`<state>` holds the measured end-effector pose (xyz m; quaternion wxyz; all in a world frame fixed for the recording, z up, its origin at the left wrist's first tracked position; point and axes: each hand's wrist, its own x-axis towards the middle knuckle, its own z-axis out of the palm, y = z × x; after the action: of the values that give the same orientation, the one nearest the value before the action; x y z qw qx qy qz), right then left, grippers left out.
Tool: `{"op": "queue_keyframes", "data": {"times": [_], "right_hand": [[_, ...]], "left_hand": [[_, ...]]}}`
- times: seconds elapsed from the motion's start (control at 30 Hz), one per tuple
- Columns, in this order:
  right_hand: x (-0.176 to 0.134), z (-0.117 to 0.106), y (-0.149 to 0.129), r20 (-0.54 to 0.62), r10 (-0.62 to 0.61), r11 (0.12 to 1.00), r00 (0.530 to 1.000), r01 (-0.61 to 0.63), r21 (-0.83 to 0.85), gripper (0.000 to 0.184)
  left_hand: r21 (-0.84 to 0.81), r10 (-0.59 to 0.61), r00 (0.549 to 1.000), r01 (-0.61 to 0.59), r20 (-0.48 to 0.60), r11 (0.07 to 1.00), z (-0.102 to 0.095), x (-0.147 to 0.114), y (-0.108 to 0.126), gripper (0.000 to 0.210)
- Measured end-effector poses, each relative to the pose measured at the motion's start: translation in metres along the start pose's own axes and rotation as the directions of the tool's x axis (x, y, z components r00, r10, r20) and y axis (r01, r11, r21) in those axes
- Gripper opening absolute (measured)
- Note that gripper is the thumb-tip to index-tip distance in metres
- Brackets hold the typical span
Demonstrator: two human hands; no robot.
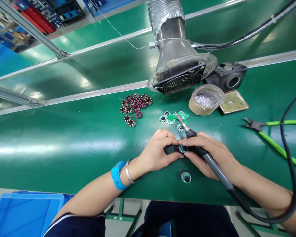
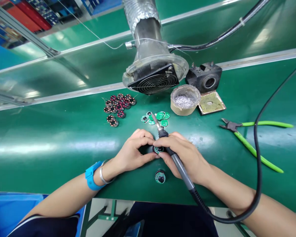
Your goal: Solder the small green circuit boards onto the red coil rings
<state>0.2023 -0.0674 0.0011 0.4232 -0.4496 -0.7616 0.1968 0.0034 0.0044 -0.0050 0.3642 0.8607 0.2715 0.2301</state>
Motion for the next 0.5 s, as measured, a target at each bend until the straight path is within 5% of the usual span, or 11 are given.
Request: {"op": "queue_keyframes", "data": {"times": [0.5], "right_hand": [[-0.001,0.001,0.004,0.049,-0.031,0.999,0.998,0.032,-0.009,0.038]], "left_hand": [[-0.145,0.154,0.988,-0.150,0.019,0.978,-0.013,0.002,0.001,0.004]]}}
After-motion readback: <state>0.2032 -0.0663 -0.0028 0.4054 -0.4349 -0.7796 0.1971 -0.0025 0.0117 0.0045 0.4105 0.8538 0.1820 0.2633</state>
